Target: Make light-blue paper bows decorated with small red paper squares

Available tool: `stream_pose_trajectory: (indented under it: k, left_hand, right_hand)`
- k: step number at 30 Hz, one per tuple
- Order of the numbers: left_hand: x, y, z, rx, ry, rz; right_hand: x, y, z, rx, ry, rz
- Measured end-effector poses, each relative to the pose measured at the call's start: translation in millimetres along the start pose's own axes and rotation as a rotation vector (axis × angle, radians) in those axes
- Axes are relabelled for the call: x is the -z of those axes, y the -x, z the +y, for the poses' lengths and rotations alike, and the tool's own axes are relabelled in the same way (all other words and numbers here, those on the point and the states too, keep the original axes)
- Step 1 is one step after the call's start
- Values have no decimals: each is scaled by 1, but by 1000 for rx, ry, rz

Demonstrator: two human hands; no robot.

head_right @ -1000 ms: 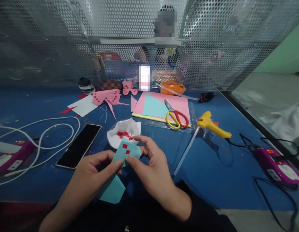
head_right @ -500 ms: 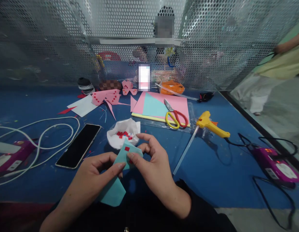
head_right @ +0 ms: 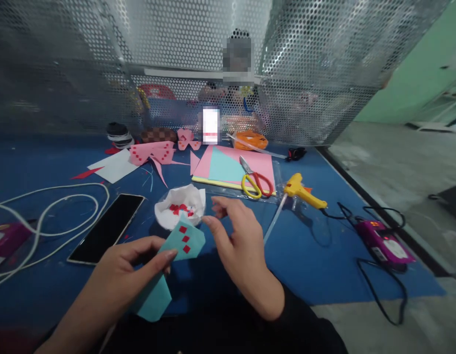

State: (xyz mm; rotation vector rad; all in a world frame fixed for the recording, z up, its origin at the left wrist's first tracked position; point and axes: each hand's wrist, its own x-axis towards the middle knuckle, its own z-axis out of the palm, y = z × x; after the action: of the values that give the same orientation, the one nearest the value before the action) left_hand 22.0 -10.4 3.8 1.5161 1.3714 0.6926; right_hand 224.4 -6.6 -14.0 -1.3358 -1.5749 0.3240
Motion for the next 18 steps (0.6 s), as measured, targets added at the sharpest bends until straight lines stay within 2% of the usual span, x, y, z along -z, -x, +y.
stream_pose_trajectory:
  k: [3,5,10,13,15,18]
  left_hand:
    - [5,3,1,4,74,29]
    - [8,5,3,39,135,71]
    - [9,5,4,46,224,90]
    - [8,5,6,34,236,94]
    - [9,6,8,52,237,150]
    - [14,8,11,92,237,220]
  right_hand:
    - [4,-1,0,-106,-118,43]
    - [4,0,-1,-217,-277,-26]
    - [-9,9,-10,-402,-836,-526]
    - [-16,17,-16,-448,-886,-712]
    - [-15,19,-16,-453,-828,-700]
    - [0,14,-11,-434,-818,-485]
